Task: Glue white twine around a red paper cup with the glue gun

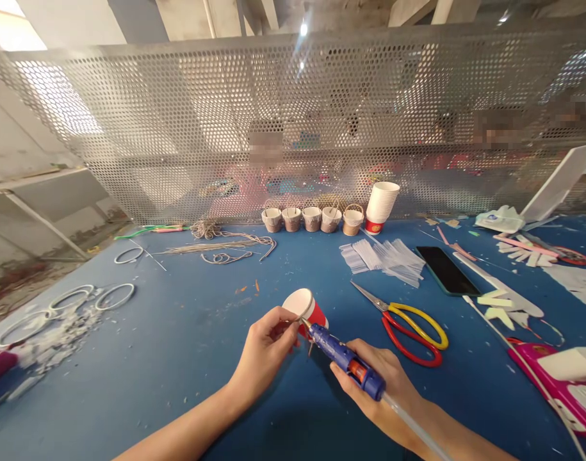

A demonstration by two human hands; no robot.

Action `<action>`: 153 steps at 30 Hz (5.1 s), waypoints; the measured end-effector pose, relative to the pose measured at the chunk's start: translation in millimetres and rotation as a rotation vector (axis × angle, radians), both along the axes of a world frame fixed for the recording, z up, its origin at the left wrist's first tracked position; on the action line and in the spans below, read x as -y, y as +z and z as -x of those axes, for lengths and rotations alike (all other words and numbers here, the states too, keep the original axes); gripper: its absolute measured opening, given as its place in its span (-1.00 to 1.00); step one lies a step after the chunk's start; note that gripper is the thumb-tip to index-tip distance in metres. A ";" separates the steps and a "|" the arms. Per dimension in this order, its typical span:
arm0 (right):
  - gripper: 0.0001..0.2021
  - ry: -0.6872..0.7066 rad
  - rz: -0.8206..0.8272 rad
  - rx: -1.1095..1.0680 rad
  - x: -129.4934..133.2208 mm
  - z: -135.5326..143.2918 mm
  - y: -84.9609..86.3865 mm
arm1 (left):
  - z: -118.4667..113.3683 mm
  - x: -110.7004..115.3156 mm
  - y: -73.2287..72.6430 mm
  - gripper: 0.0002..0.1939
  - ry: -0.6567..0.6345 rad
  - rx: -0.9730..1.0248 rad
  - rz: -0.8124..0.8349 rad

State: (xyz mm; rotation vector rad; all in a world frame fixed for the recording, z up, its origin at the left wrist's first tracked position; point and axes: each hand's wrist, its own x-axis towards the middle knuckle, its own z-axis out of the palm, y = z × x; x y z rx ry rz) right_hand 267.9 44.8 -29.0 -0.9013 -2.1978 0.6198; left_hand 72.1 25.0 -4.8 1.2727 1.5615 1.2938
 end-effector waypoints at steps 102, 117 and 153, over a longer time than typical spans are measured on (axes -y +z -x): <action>-0.66 -0.126 0.144 -0.088 -13.1 -9.6 21.8 | 10.9 -0.5 -1.2 -0.83 -0.042 0.155 0.036; -0.73 -0.322 0.029 0.120 -59.8 -3.3 -13.6 | 8.3 0.7 4.5 -0.85 -0.088 0.349 0.074; -0.82 -0.041 -0.196 -0.111 -10.5 31.8 14.7 | 0.4 6.0 8.7 -0.81 -0.228 0.062 0.114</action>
